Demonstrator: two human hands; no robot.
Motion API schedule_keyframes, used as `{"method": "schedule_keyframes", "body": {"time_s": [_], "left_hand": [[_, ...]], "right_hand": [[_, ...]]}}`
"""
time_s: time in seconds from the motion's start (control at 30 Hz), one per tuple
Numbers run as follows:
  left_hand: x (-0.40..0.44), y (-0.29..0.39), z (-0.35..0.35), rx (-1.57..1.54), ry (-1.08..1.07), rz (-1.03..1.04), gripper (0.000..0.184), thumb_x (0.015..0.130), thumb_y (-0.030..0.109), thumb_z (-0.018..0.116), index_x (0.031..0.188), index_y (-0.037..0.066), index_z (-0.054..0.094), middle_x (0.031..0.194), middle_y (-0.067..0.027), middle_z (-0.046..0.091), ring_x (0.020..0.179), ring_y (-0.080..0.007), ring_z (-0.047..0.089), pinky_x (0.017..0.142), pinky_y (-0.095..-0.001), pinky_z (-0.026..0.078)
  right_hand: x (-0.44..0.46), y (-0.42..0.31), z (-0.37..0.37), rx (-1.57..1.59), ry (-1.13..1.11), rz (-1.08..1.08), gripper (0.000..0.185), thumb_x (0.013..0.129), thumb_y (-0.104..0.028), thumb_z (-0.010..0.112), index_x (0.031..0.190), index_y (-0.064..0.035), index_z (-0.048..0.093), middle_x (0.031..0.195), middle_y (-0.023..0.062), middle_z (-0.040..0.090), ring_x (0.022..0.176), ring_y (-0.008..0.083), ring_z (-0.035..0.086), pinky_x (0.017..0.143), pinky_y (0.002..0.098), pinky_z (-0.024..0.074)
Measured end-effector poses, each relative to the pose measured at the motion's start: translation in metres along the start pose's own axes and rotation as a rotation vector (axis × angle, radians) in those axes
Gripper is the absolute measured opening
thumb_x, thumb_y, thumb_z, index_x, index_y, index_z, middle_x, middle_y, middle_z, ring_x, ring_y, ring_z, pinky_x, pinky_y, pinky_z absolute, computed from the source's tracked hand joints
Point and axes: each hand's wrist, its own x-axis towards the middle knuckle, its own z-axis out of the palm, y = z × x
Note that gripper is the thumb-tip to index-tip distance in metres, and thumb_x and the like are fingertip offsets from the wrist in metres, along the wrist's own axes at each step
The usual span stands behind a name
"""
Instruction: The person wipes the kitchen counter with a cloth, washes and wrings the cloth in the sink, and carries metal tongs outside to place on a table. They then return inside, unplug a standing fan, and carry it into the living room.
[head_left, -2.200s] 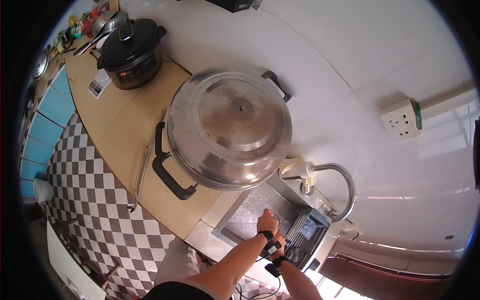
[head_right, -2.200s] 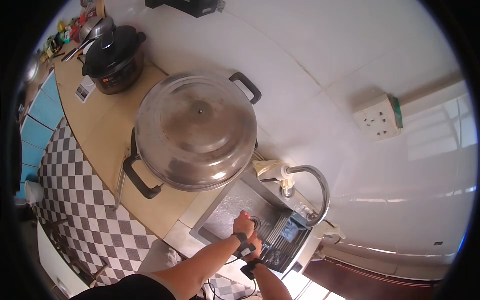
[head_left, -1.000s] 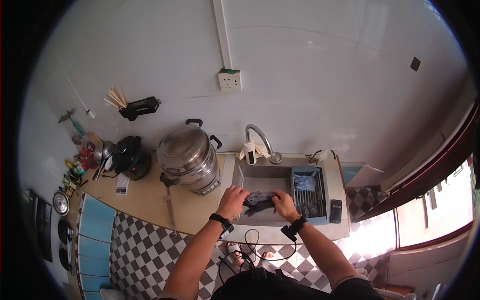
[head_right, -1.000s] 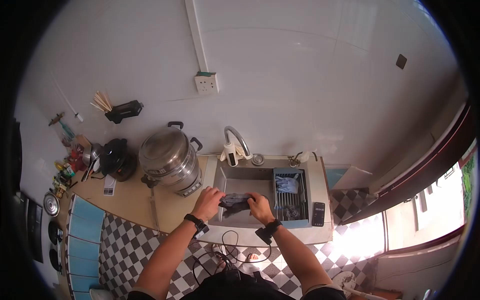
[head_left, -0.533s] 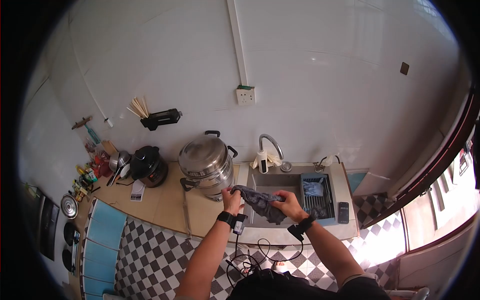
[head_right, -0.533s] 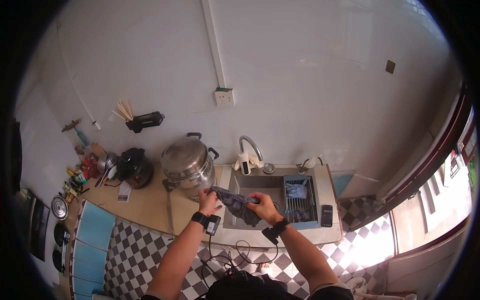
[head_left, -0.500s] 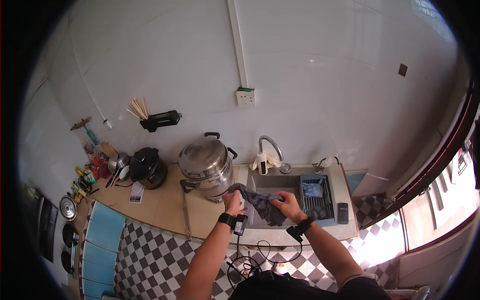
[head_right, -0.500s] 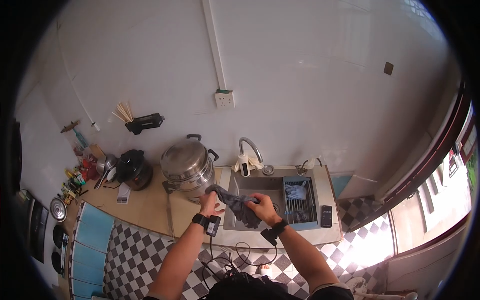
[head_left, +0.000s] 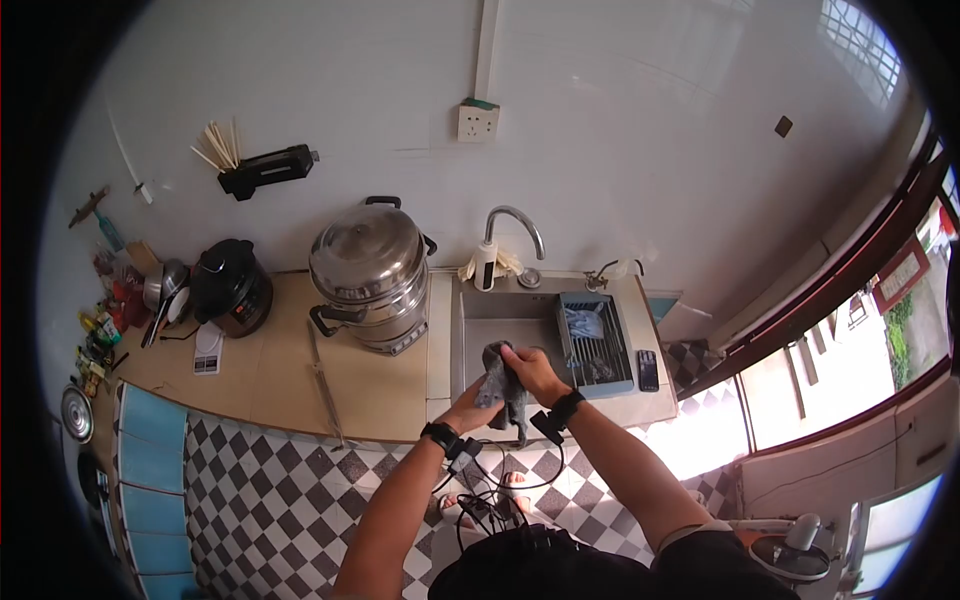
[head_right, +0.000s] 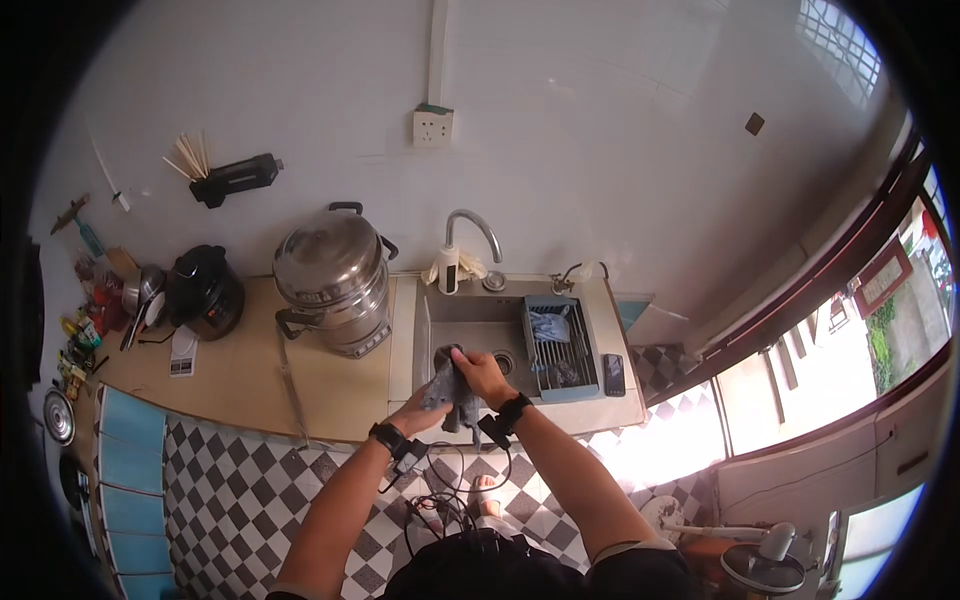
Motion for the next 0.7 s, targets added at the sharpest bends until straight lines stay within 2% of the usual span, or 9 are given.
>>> {"method": "schedule_keyframes", "body": {"time_s": [0.03,0.1,0.17,0.27,0.4,0.5,0.57,0.63,0.7], "left_hand": [[0.004,-0.005,-0.01,-0.094,-0.08,-0.208,0.024,0.091,0.023,0.066,0.104,0.003,0.066,0.102,-0.0046,0.068,0.089,-0.0126,0.061,0.081,-0.03,0.051],[0.01,-0.01,-0.014,-0.757,0.07,-0.404,0.024,0.094,0.025,0.063,0.104,0.004,0.067,0.098,-0.0027,0.069,0.086,-0.0118,0.063,0.077,-0.029,0.051],[0.011,0.016,-0.019,-0.577,0.301,-0.202,0.024,0.097,0.027,0.06,0.103,0.005,0.069,0.094,-0.0018,0.069,0.083,-0.0134,0.066,0.074,-0.0282,0.052],[0.009,0.032,-0.04,-0.452,0.383,-0.241,0.026,0.1,0.027,0.061,0.106,0.003,0.068,0.09,0.0003,0.067,0.081,-0.0085,0.061,0.073,-0.0244,0.049],[0.008,0.055,-0.015,-0.349,0.289,-0.126,0.026,0.104,0.027,0.059,0.107,0.002,0.067,0.086,0.0001,0.063,0.075,-0.0083,0.056,0.067,-0.0255,0.047],[0.0,0.038,-0.007,-0.263,0.124,-0.139,0.026,0.102,0.024,0.063,0.113,0.001,0.065,0.095,-0.005,0.067,0.085,-0.0135,0.064,0.076,-0.0288,0.053],[-0.027,0.001,-0.02,0.278,0.169,-0.131,0.029,0.096,0.019,0.068,0.118,0.001,0.063,0.101,-0.0111,0.07,0.091,-0.0205,0.069,0.083,-0.0319,0.056],[-0.076,-0.044,-0.034,0.301,0.21,-0.233,0.025,0.097,0.016,0.066,0.117,0.001,0.063,0.101,-0.0113,0.071,0.095,-0.0211,0.071,0.085,-0.0318,0.056],[-0.148,-0.086,-0.048,0.207,0.263,-0.362,0.023,0.097,0.014,0.066,0.115,0.0,0.062,0.103,-0.0115,0.071,0.098,-0.0202,0.071,0.084,-0.0328,0.058]], "right_hand": [[-0.017,-0.016,0.002,0.225,-0.009,0.011,0.043,0.102,-0.042,0.061,0.1,-0.0003,0.073,0.078,-0.0015,0.065,0.071,0.0077,0.054,0.068,0.027,0.0449],[-0.028,-0.027,0.004,0.094,0.049,0.048,0.042,0.103,-0.042,0.06,0.089,-0.0038,0.07,0.075,-0.0069,0.054,0.068,0.0034,0.044,0.058,0.0249,0.0356],[-0.027,-0.024,0.002,0.154,0.132,0.017,0.039,0.103,-0.038,0.062,0.081,-0.0057,0.065,0.071,-0.0075,0.051,0.065,0.0031,0.04,0.056,0.0251,0.0333],[-0.042,-0.038,-0.013,0.15,0.199,-0.05,0.036,0.102,-0.032,0.064,0.077,-0.0061,0.064,0.068,-0.0078,0.049,0.063,0.0031,0.037,0.054,0.0257,0.0307],[-0.06,-0.024,-0.04,0.166,0.32,-0.111,0.026,0.101,-0.024,0.065,0.094,-0.0007,0.073,0.082,-0.0027,0.068,0.073,0.0039,0.056,0.067,0.0225,0.0442],[-0.091,-0.029,-0.066,0.223,0.426,-0.105,0.026,0.102,-0.022,0.063,0.101,0.0007,0.074,0.088,-0.0025,0.07,0.077,0.0034,0.058,0.069,0.0219,0.0447],[-0.089,0.031,-0.102,0.036,0.59,-0.075,0.03,0.098,-0.028,0.067,0.095,0.0017,0.074,0.079,-0.0006,0.07,0.071,0.0082,0.059,0.068,0.0249,0.0463],[-0.095,0.072,-0.13,-0.492,0.65,0.211,0.044,0.092,-0.035,0.07,0.111,0.0049,0.069,0.094,0.0123,0.071,0.087,0.0228,0.065,0.08,0.0356,0.05],[-0.083,0.188,-0.135,-0.865,0.871,0.15,0.066,0.088,-0.039,0.071,0.134,0.0054,0.054,0.122,0.0255,0.061,0.114,0.0399,0.057,0.1,0.0477,0.0435]]}}
